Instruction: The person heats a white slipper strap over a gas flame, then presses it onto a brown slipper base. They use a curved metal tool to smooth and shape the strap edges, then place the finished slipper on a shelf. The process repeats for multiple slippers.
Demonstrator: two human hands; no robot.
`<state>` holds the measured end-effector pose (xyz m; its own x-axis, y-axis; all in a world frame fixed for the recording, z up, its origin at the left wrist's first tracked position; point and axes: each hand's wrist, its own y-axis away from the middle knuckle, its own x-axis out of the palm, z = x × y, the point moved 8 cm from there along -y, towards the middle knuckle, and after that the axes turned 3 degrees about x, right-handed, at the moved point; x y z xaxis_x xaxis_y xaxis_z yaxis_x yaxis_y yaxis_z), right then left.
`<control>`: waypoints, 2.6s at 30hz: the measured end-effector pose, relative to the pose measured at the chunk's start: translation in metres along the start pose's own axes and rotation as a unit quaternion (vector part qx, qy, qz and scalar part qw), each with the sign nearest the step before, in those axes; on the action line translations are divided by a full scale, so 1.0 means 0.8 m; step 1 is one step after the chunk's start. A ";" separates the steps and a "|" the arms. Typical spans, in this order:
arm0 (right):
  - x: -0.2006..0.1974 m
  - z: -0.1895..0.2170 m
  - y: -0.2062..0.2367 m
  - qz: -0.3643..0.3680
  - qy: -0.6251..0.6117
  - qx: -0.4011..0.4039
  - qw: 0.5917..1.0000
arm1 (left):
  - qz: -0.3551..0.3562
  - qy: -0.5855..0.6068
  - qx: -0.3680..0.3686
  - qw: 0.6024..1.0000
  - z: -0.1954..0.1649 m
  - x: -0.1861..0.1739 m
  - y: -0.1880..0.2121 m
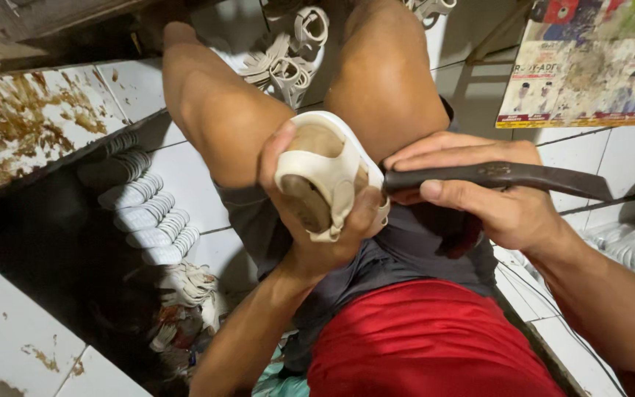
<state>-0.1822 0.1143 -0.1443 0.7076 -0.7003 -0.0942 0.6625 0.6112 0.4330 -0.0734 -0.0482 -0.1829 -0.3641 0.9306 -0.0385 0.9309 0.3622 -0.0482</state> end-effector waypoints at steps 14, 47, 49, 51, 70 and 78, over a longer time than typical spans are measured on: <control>0.001 -0.009 0.028 0.071 -0.049 -0.015 0.996 | -0.034 0.377 -0.205 0.903 -0.011 0.007 -0.021; 0.014 0.029 -0.009 0.107 0.064 -0.060 0.990 | 0.067 0.347 -0.231 0.907 0.003 0.001 -0.026; 0.017 0.019 -0.004 0.079 0.050 -0.041 0.995 | 0.064 0.328 -0.224 0.916 0.003 -0.001 -0.025; 0.014 0.008 0.001 0.041 0.051 -0.016 0.998 | 0.087 0.310 -0.213 0.922 0.000 0.001 -0.028; -0.057 0.026 -0.036 0.080 0.112 -0.064 0.988 | 0.221 0.291 -0.209 0.907 -0.039 0.013 -0.035; -0.207 -0.195 -0.014 -0.356 0.219 0.001 0.908 | 0.168 0.235 -0.104 0.952 -0.071 0.052 -0.008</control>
<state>-0.2687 0.2811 -0.2730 0.1296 -0.7041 -0.6982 0.9906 0.0600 0.1233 -0.0924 -0.0086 -0.1272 -0.0364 0.8991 0.4363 0.9961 -0.0023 0.0880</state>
